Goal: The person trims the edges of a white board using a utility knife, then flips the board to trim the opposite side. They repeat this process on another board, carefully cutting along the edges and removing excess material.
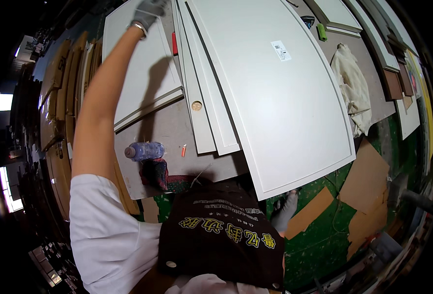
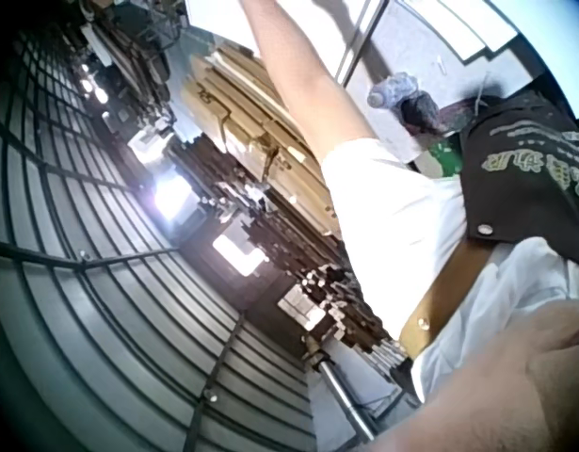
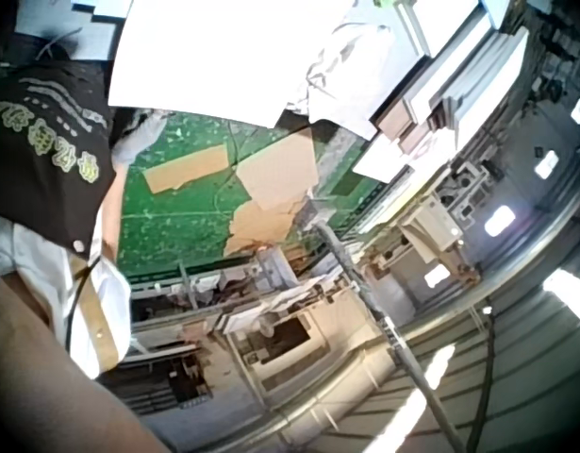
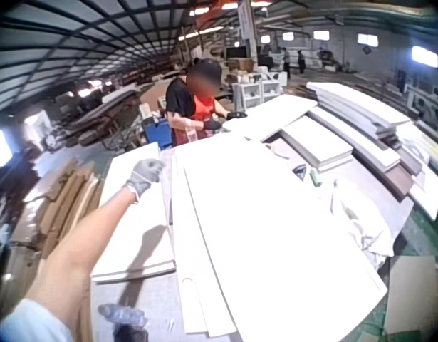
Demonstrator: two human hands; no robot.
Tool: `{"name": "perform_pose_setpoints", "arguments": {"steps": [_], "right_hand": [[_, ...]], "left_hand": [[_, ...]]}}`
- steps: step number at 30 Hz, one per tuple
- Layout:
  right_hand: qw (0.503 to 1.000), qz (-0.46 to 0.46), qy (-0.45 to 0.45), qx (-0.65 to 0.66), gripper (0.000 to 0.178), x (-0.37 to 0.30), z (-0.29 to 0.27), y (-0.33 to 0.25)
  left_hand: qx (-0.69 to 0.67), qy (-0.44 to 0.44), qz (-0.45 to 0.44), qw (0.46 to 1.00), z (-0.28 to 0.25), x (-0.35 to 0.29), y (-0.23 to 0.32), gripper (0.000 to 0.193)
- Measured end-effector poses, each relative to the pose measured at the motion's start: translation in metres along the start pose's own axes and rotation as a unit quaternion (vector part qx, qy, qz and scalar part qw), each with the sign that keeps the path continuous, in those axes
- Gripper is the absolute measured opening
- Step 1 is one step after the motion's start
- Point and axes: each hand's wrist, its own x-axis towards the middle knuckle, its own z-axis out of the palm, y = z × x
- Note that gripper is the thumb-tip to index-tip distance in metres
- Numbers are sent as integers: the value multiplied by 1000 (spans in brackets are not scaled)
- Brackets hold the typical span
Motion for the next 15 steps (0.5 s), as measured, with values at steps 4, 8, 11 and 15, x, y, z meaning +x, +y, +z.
{"name": "perform_pose_setpoints", "arguments": {"steps": [4, 8, 11, 15], "right_hand": [[993, -10, -107, 42, 28, 13, 13, 0], [996, 1, -77, 47, 26, 3, 34, -23], [997, 11, -74, 22, 25, 8, 26, -20], [999, 9, -31, 5, 25, 9, 27, -14]], "left_hand": [[159, -203, -32, 966, 125, -118, 146, 48], [194, -227, -64, 952, 158, -161, 169, 47], [202, -228, -55, 951, 159, -161, 171, 39], [268, -260, -47, 927, 164, -154, 176, 30]]}}
